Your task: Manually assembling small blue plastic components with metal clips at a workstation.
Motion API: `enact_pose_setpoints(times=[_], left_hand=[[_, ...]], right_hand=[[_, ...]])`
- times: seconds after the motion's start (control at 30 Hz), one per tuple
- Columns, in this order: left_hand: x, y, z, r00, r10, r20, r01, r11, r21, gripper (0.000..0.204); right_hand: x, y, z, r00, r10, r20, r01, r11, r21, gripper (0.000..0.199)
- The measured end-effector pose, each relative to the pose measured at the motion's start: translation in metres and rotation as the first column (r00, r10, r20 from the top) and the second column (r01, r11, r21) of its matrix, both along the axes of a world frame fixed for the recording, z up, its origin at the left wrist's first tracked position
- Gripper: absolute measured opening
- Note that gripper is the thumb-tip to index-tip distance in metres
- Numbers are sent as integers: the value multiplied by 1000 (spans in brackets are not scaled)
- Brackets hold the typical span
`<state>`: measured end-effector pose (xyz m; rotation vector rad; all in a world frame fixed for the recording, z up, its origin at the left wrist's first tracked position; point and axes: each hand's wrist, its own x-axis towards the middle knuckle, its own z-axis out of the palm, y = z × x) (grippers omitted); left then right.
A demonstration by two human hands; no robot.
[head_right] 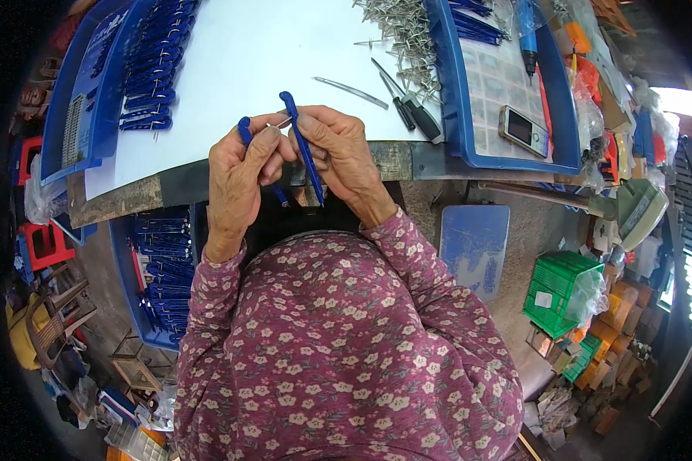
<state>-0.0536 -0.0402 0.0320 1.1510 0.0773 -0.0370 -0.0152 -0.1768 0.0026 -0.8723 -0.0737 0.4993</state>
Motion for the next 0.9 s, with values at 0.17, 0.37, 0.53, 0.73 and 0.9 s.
enact_pose_setpoints(times=[0.17, 0.37, 0.53, 0.73, 0.9], left_hand=[[-1, 1, 0, 1000, 5, -8, -6, 1000, -12, 25], [-1, 5, -1, 1000, -16, -5, 16, 999, -32, 24], [-1, 8, -2, 999, -45, -27, 43, 996, -73, 24], [-2, 10, -3, 998, -63, -12, 62, 996, -64, 25], [-4, 11, -2, 998, -60, 2, 60, 998, -19, 24]], right_hand=[[-3, 2, 7, 999, -41, 26, 44, 994, -103, 24], [-3, 2, 6, 994, -58, 89, 68, 990, -123, 21], [-2, 2, 7, 994, -56, 95, 68, 989, -128, 20], [-1, -2, 7, 998, -19, 59, 25, 995, -101, 18], [-2, 0, 7, 997, -26, 76, 37, 988, -151, 17]])
